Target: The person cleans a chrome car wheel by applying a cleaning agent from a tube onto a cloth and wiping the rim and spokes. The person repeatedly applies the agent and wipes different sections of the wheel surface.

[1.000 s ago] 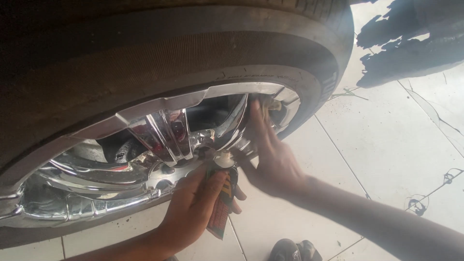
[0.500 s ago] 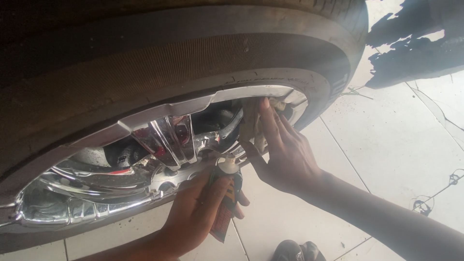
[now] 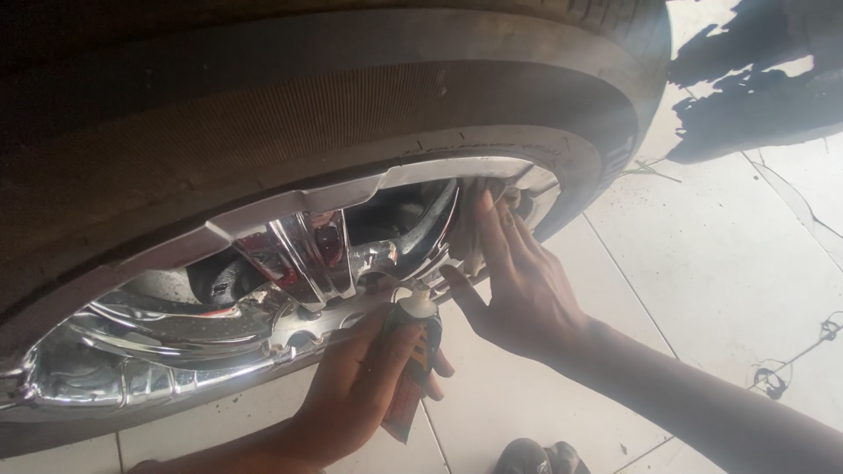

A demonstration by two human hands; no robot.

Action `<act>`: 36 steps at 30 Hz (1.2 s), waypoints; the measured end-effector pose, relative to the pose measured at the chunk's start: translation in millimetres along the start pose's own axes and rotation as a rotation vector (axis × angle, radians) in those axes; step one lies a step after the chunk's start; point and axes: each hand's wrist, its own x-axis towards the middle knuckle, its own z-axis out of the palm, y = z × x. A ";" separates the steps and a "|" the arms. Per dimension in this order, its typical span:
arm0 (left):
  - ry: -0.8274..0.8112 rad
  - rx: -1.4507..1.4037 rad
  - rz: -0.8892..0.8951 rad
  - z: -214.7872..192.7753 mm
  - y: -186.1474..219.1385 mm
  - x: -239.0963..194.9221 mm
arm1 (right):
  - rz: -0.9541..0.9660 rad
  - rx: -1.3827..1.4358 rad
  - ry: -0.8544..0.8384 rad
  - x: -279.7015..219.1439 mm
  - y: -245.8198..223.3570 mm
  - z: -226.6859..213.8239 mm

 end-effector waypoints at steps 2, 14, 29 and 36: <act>0.011 -0.004 -0.005 -1.1 -1.9 3.0 | -0.054 -0.061 0.015 2.0 -0.2 3.8; -0.014 -0.007 -0.012 14.0 -1.3 2.5 | -0.029 0.104 -0.162 -48.1 2.5 13.2; -0.005 -0.027 -0.043 23.9 -5.9 5.6 | 0.360 0.551 -0.388 -31.5 -23.9 4.9; -0.014 -0.027 -0.005 6.0 -4.8 -0.8 | 0.493 0.528 -0.364 -18.3 -31.0 14.1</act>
